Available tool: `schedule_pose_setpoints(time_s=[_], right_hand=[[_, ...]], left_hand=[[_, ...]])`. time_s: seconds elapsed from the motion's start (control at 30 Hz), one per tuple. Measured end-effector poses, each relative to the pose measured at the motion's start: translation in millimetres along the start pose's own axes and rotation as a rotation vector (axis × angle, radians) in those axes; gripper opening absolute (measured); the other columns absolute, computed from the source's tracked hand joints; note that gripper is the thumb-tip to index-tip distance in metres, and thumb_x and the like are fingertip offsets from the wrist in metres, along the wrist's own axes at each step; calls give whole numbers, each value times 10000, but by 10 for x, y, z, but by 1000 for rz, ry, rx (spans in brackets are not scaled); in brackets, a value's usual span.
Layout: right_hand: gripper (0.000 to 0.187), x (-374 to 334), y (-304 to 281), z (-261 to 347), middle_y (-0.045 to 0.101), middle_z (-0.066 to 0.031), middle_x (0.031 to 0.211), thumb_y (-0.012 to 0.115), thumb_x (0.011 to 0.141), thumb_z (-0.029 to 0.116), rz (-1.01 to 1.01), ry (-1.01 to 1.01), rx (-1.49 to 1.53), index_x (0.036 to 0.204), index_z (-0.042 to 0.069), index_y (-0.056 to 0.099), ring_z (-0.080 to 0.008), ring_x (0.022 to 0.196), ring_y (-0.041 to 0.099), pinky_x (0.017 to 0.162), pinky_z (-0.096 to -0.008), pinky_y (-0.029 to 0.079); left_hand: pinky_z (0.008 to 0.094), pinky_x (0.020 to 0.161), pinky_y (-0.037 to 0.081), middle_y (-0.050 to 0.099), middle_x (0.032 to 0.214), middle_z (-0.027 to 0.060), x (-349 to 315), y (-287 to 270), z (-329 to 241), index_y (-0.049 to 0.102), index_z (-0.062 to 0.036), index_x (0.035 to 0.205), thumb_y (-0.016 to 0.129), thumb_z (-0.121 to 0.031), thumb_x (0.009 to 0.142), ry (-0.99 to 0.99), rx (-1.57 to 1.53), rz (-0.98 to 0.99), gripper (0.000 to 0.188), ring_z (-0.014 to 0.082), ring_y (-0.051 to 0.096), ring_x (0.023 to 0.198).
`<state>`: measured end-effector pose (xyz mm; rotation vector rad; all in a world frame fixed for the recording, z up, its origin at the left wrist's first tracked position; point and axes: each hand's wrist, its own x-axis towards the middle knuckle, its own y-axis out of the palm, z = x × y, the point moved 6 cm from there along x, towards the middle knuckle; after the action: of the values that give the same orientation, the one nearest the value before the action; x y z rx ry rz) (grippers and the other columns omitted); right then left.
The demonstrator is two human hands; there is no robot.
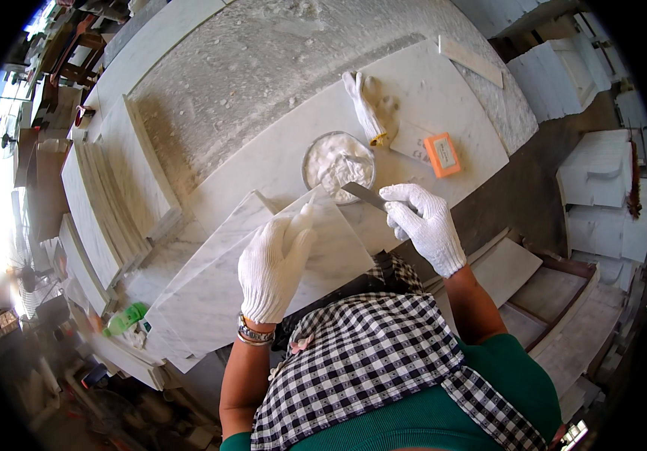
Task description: The person uses a metal scraper to remove excess paste from the surface of a white marble slab, then uses an orange sponge to wipe the slab clean. The person repeats this process on multiple slabs, handling them one at a time.
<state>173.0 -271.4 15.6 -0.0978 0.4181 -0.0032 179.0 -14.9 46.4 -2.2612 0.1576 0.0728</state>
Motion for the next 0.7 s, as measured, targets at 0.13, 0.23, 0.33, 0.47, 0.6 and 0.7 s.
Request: schedule_pose_setpoints(time_s=[0.13, 0.23, 0.33, 0.47, 0.6, 0.7], right_hand=[[213, 19, -13, -14, 672, -35, 848, 643, 989, 48, -1, -15, 3, 1190, 29, 711, -64, 665, 581, 616, -255, 503], [212, 25, -21, -35, 673, -36, 852, 646, 989, 49, -5, -5, 17, 1189, 28, 710, -65, 665, 583, 614, -256, 503], [211, 30, -25, -49, 673, -36, 854, 646, 989, 49, -9, 8, 23, 1189, 27, 709, -65, 669, 585, 617, -257, 504], [213, 40, -33, -46, 673, -34, 856, 645, 988, 48, -13, 12, 16, 1190, 28, 709, -65, 675, 586, 622, -256, 507], [214, 47, -34, -33, 673, -33, 857, 642, 988, 45, -12, 11, 5, 1190, 27, 708, -63, 678, 586, 623, -255, 508], [213, 54, -26, -46, 672, -29, 854, 640, 987, 43, -14, 15, 12, 1188, 24, 708, -61, 676, 584, 620, -254, 506]], left_hand=[[401, 677, 520, 712, 838, 151, 66, 21, -22, 720, -55, 1033, 767, -285, 901, 20, 44, 3, 269, 328, 689, 750], [404, 665, 518, 709, 828, 154, 94, 29, -24, 719, -55, 1025, 766, -290, 900, 33, 59, 10, 271, 333, 688, 743], [406, 659, 516, 705, 822, 156, 117, 34, -16, 721, -55, 1014, 765, -292, 899, 38, 61, 19, 267, 334, 686, 736], [407, 655, 516, 701, 812, 155, 145, 28, -33, 725, -54, 995, 761, -294, 898, 39, 58, 27, 261, 333, 684, 725], [439, 657, 534, 712, 823, 143, 149, 35, -19, 690, -70, 990, 796, -312, 874, 42, 54, 47, 288, 358, 692, 748], [427, 662, 530, 712, 826, 147, 159, 30, -21, 706, -65, 993, 782, -314, 881, 25, 54, 55, 284, 350, 692, 745]])
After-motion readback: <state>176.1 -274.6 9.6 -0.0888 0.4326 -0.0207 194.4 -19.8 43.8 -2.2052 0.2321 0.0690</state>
